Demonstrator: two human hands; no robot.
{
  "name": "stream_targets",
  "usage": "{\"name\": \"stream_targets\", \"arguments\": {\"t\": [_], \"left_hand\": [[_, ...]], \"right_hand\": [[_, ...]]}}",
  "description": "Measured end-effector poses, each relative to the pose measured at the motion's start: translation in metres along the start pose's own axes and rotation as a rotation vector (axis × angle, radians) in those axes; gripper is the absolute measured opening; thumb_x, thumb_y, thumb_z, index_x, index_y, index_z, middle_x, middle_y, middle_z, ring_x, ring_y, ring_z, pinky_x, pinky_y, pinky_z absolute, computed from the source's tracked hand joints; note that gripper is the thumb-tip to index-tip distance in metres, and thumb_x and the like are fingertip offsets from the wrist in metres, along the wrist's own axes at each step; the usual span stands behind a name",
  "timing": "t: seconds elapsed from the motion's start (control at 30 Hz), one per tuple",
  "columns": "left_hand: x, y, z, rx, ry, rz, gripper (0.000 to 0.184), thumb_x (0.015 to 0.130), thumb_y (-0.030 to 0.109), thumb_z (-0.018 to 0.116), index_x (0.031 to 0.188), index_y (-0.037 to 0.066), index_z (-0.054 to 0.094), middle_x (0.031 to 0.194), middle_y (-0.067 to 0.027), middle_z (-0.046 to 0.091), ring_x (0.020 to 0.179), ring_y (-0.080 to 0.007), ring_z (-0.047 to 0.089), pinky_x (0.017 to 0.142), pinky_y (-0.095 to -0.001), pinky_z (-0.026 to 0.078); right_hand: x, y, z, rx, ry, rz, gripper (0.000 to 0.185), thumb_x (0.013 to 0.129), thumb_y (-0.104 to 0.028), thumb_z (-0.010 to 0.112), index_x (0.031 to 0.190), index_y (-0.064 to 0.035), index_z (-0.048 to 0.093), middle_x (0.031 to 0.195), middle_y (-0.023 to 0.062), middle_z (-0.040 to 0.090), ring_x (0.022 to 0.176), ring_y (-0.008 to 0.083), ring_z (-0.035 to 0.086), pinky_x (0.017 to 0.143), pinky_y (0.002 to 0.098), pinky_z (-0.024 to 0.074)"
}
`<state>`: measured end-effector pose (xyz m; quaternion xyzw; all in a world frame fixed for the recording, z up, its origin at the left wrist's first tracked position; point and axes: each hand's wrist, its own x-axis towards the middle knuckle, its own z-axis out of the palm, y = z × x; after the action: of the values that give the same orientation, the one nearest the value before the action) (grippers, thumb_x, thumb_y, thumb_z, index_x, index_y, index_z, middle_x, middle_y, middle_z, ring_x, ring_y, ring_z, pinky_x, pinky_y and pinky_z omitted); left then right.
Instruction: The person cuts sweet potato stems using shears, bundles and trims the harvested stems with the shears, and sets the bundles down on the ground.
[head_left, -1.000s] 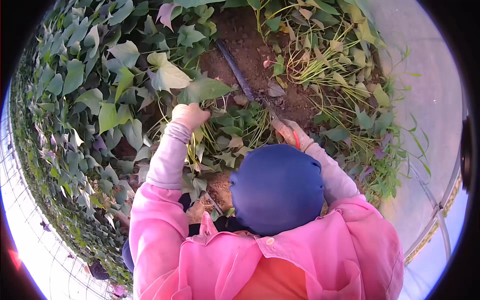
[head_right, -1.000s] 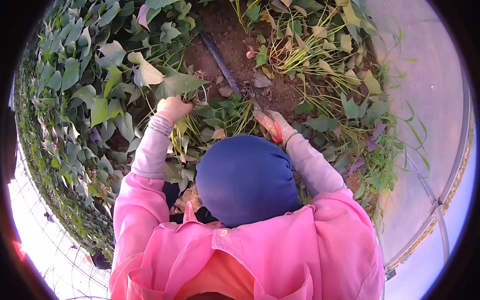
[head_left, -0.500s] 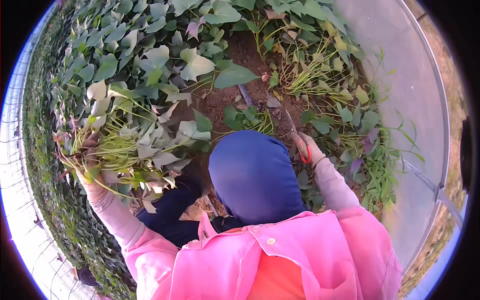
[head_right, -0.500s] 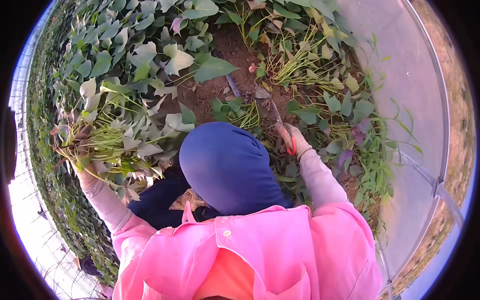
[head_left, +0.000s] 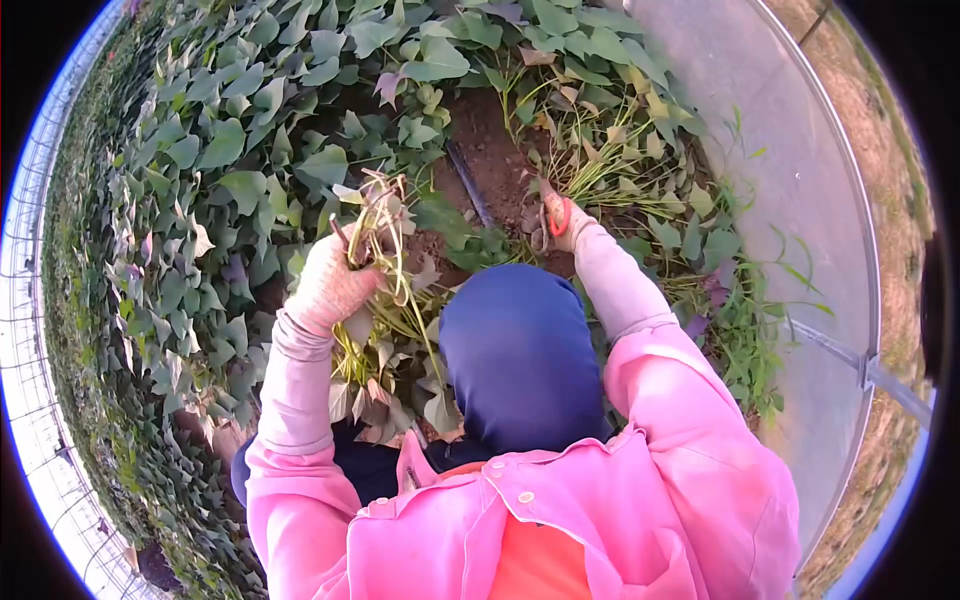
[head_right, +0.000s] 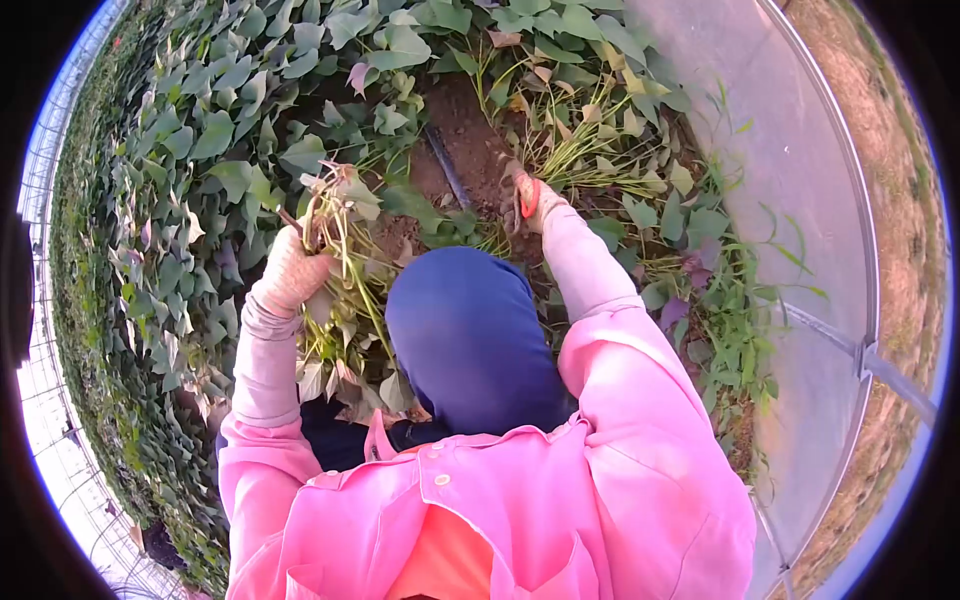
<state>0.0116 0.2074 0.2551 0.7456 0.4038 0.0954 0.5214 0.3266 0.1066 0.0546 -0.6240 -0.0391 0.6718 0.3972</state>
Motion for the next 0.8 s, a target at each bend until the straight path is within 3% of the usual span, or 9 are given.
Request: {"name": "stream_targets", "arguments": {"t": [0.07,0.13,0.23,0.27,0.33,0.43,0.53,0.6,0.8], "left_hand": [[0.040,-0.024,0.022,0.091,-0.032,0.055,0.035,0.073,0.004,0.063,0.108,0.008,0.064,0.092,-0.0096,0.068,0.086,-0.0232,0.065,0.080,-0.0318,0.049],[0.074,-0.030,0.041,0.155,-0.117,0.042,0.034,0.078,-0.001,0.061,0.111,0.006,0.063,0.097,-0.0054,0.067,0.089,-0.0142,0.062,0.081,-0.0291,0.048],[0.133,-0.031,0.064,0.341,-0.211,0.052,0.030,0.078,0.009,0.065,0.108,0.009,0.065,0.091,-0.0116,0.068,0.084,-0.0220,0.065,0.078,-0.0324,0.050],[0.149,-0.022,0.071,0.372,-0.222,0.018,0.032,0.077,0.016,0.065,0.108,0.009,0.065,0.090,-0.0141,0.068,0.085,-0.0269,0.065,0.078,-0.0339,0.050],[0.187,-0.030,0.088,0.438,-0.287,-0.022,0.037,0.076,0.025,0.063,0.112,0.015,0.063,0.096,-0.0146,0.067,0.092,-0.0328,0.064,0.081,-0.0380,0.050],[0.236,-0.039,0.118,0.627,-0.371,0.011,0.045,0.078,0.031,0.061,0.121,0.019,0.058,0.101,-0.0152,0.067,0.095,-0.0335,0.063,0.083,-0.0402,0.050],[0.268,-0.023,0.146,0.847,-0.480,0.037,0.045,0.078,0.022,0.059,0.123,0.015,0.055,0.109,-0.0144,0.064,0.102,-0.0315,0.061,0.088,-0.0391,0.048],[0.288,-0.022,0.160,0.917,-0.527,0.013,0.045,0.081,0.019,0.055,0.125,0.016,0.054,0.115,-0.0120,0.063,0.107,-0.0294,0.060,0.092,-0.0412,0.045],[0.312,-0.059,0.193,1.120,-0.558,-0.132,0.045,0.081,0.012,0.057,0.125,0.011,0.051,0.122,-0.0095,0.060,0.115,-0.0257,0.057,0.094,-0.0440,0.043]], "right_hand": [[0.008,0.000,-0.023,0.244,-0.067,0.008,0.074,0.079,-0.075,0.048,0.109,-0.0079,0.056,0.073,0.0065,0.056,0.053,0.0212,0.056,0.046,0.0349,0.0426],[0.012,0.009,-0.047,0.390,-0.154,0.003,0.075,0.079,-0.076,0.047,0.110,-0.0084,0.056,0.073,0.0063,0.056,0.054,0.0212,0.056,0.046,0.0350,0.0423],[0.022,0.036,-0.065,0.308,-0.271,-0.049,0.073,0.079,-0.076,0.047,0.110,-0.0105,0.056,0.077,0.0054,0.059,0.058,0.0202,0.057,0.048,0.0349,0.0410],[0.002,0.016,-0.041,0.300,-0.163,-0.081,0.068,0.079,-0.074,0.050,0.107,-0.0119,0.056,0.076,0.0049,0.060,0.058,0.0199,0.057,0.048,0.0357,0.0408],[0.016,0.016,-0.038,0.346,-0.213,0.054,0.074,0.072,-0.077,0.055,0.101,-0.0091,0.060,0.071,0.0009,0.058,0.054,0.0155,0.052,0.054,0.0344,0.0422],[0.045,0.022,-0.035,0.345,-0.088,0.046,0.071,0.073,-0.077,0.054,0.097,-0.0110,0.062,0.070,0.0027,0.060,0.056,0.0167,0.055,0.056,0.0357,0.0447],[0.055,0.025,-0.038,0.301,-0.048,-0.015,0.064,0.077,-0.072,0.055,0.092,-0.0100,0.059,0.069,0.0067,0.059,0.053,0.0219,0.056,0.050,0.0385,0.0472],[0.074,0.034,-0.042,0.276,0.036,0.057,0.063,0.079,-0.070,0.054,0.089,-0.0087,0.057,0.063,0.0080,0.057,0.047,0.0230,0.054,0.048,0.0398,0.0471],[0.073,0.037,-0.044,0.143,0.086,-0.066,0.063,0.078,-0.069,0.057,0.086,-0.0072,0.058,0.061,0.0056,0.055,0.044,0.0197,0.052,0.042,0.0350,0.0426]]}}
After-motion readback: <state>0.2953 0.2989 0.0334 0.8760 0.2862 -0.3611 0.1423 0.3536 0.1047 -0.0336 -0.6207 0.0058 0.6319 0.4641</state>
